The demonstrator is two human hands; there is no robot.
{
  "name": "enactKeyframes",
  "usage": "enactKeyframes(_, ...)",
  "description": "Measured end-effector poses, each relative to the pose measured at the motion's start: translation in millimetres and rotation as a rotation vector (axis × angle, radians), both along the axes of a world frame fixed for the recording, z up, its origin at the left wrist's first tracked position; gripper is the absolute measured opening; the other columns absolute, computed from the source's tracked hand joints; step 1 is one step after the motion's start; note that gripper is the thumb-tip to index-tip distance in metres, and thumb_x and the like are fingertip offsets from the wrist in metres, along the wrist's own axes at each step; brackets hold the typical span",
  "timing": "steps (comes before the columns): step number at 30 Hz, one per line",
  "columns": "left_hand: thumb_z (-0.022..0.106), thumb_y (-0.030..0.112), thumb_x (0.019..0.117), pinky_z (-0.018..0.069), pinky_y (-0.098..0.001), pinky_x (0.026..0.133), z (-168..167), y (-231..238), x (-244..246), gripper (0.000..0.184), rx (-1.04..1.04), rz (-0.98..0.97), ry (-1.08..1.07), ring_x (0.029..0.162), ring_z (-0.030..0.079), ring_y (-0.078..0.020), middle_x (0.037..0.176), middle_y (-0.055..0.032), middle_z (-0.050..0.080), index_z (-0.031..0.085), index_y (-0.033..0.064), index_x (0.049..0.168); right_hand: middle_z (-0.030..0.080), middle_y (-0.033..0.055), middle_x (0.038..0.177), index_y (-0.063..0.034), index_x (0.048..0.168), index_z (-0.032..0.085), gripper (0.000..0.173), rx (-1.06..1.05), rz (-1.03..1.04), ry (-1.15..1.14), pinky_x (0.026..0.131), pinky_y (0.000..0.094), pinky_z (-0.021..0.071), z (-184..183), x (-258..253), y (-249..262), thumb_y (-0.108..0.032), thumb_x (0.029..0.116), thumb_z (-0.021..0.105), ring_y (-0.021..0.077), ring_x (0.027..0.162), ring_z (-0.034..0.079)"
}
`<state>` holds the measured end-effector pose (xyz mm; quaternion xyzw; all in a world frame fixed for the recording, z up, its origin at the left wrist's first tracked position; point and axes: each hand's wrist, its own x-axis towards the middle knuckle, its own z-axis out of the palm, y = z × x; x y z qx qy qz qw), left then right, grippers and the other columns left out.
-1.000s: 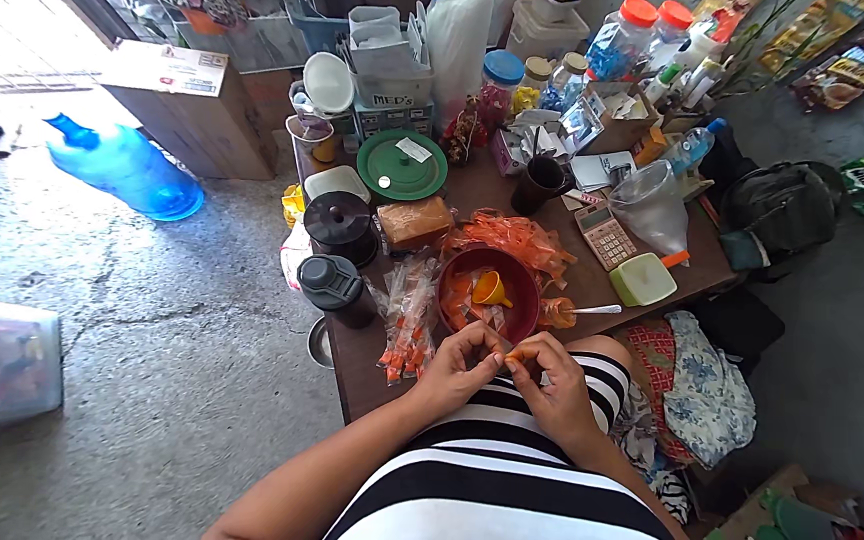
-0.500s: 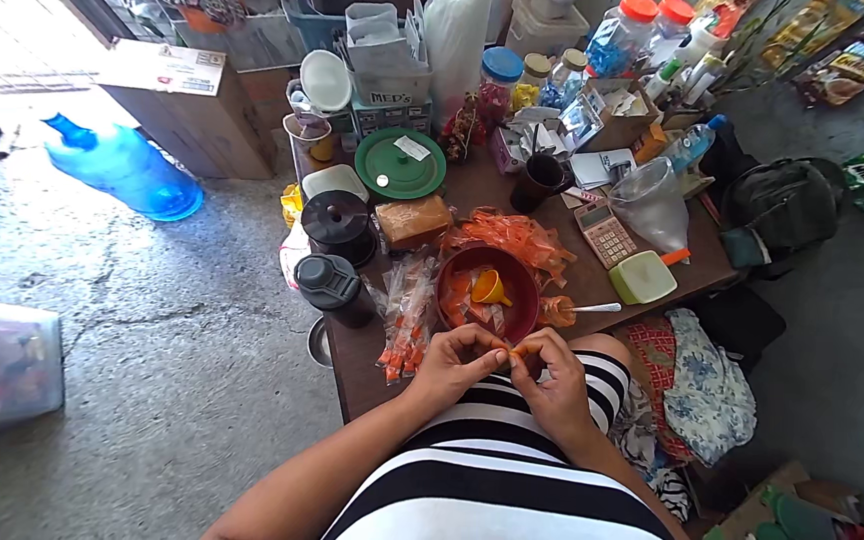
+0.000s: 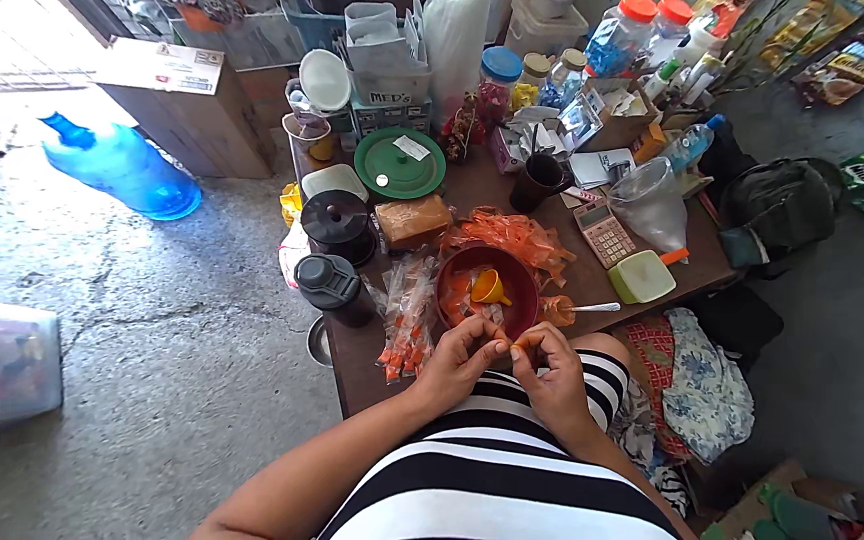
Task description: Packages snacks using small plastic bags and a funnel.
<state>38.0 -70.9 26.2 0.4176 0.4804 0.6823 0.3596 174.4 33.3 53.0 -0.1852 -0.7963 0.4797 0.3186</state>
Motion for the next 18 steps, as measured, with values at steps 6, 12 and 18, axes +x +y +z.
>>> enactKeyframes(6, 0.054, 0.014, 0.1057, 0.0473, -0.0127, 0.073, -0.7, -0.9, -0.9, 0.015, 0.009, -0.027, 0.044, 0.083, 0.054, 0.0032, 0.097, 0.0026, 0.056, 0.062, 0.0016, 0.102, 0.057, -0.0023, 0.090, -0.0024, 0.092, 0.064, 0.010, -0.091, -0.008, 0.031, 0.063, 0.0062, 0.0459, -0.5, -0.4, -0.8, -0.012, 0.0944, 0.062, -0.0074, 0.072, 0.052)
enactKeyframes(12, 0.058, 0.012, 0.0993, 0.0471, -0.0123, 0.071, -0.1, -1.3, 1.2, 0.013, -0.022, 0.106, 0.091, 0.079, 0.054, 0.0030, 0.093, 0.0009, 0.057, 0.063, -0.0001, 0.096, 0.057, -0.0042, 0.089, -0.0045, 0.092, 0.064, 0.010, -0.136, -0.016, 0.028, 0.060, 0.0066, 0.0445, -1.1, -0.7, -1.4, -0.013, 0.0952, 0.061, -0.0078, 0.069, 0.050)
enactKeyframes(18, 0.059, 0.011, 0.0955, 0.0470, -0.0125, 0.071, 0.9, -2.7, 0.7, 0.012, -0.045, 0.192, 0.144, 0.078, 0.055, 0.0029, 0.088, 0.0016, 0.058, 0.064, 0.0014, 0.090, 0.059, -0.0015, 0.094, -0.0048, 0.097, 0.064, 0.016, 0.048, -0.037, 0.050, 0.063, 0.0069, 0.0463, -2.4, 0.9, 3.5, -0.020, 0.0993, 0.060, -0.0068, 0.074, 0.053)
